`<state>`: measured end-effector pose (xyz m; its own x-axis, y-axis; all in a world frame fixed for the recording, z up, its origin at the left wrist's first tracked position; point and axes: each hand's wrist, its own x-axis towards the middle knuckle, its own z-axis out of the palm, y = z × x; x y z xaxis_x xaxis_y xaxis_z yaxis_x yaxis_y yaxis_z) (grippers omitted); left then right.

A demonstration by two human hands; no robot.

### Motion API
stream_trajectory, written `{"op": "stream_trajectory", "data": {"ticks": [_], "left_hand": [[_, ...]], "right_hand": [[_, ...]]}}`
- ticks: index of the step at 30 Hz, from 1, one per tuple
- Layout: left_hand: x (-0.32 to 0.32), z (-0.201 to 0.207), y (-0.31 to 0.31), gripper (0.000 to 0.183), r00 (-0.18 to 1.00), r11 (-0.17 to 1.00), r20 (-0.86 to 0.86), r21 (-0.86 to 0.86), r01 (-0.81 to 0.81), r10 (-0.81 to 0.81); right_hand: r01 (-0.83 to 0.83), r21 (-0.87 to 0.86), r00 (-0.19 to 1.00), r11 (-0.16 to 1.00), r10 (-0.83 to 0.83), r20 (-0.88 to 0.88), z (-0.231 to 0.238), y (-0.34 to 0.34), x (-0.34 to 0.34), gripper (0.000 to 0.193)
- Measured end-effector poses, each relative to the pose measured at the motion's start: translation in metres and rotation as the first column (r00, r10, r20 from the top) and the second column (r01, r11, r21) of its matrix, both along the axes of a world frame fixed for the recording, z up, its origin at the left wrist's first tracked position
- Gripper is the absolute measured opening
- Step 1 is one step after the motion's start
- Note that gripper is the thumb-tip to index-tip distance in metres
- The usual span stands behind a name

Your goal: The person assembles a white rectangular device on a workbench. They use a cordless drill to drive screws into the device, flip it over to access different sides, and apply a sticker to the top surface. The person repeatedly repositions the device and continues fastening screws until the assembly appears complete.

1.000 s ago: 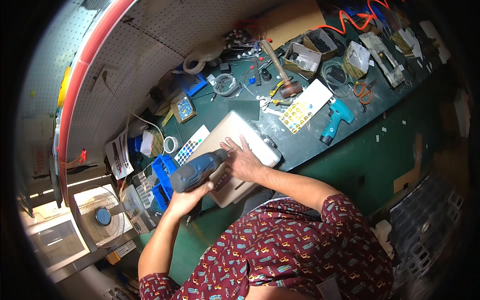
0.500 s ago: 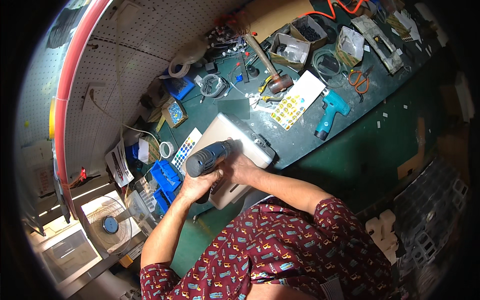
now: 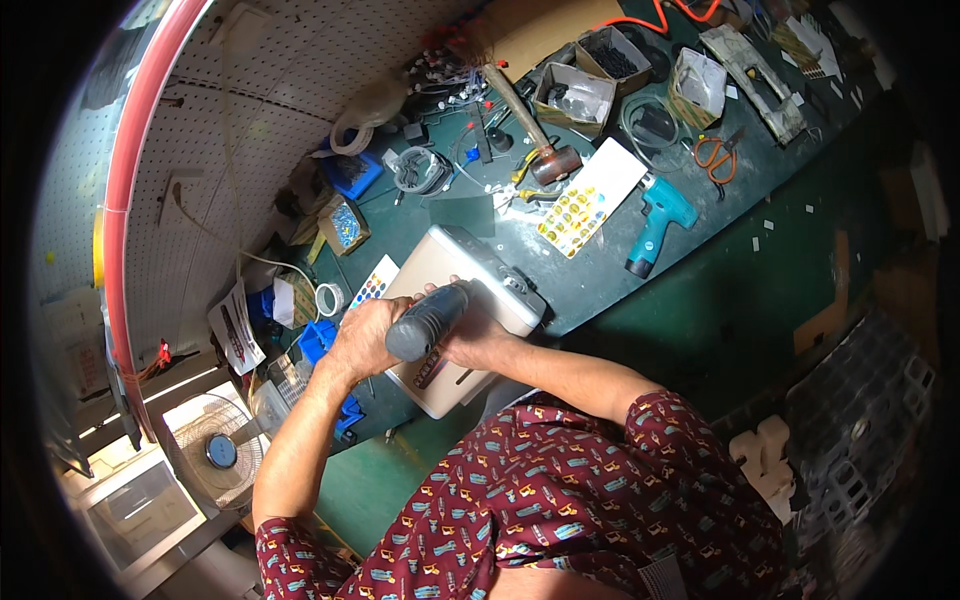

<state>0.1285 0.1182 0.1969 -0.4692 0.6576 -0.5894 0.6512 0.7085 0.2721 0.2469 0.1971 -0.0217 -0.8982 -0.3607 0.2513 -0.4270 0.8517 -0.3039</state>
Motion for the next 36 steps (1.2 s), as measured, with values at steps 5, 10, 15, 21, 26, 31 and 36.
{"op": "stream_trajectory", "data": {"ticks": [5,10,15,21,26,31,36], "left_hand": [[-0.011,0.001,0.009,0.029,0.986,0.986,-0.036,-0.042,0.164,-0.166],[-0.002,-0.014,0.01,0.044,0.876,0.918,0.385,0.145,-0.37,0.292],[0.004,-0.023,-0.001,0.043,0.87,0.91,0.361,0.113,-0.4,0.337],[-0.017,-0.015,0.006,0.031,0.967,0.989,0.218,-0.098,-0.11,0.129],[-0.017,-0.024,-0.002,0.03,0.932,0.976,0.308,0.039,-0.212,0.19],[-0.007,-0.014,0.015,0.035,0.873,0.939,0.399,0.074,-0.335,0.28],[0.004,-0.016,0.017,0.045,0.802,0.89,0.48,0.088,-0.448,0.356]], "right_hand": [[-0.004,-0.161,1.0,0.987,0.008,0.022,-0.009,-0.007,-0.001,0.052],[-0.049,-0.073,0.997,0.996,0.053,0.051,0.017,0.008,0.004,0.05],[-0.024,-0.131,0.997,0.991,0.034,0.07,0.012,0.005,0.003,0.053],[-0.052,-0.147,0.952,0.988,0.094,0.291,0.002,-0.003,-0.006,0.058],[-0.106,-0.057,0.971,0.993,0.116,0.211,0.017,0.008,0.001,0.061],[-0.11,-0.051,0.973,0.993,0.118,0.2,0.024,0.012,0.002,0.061],[-0.087,-0.023,0.986,0.996,0.09,0.142,0.021,0.007,0.004,0.058]]}}
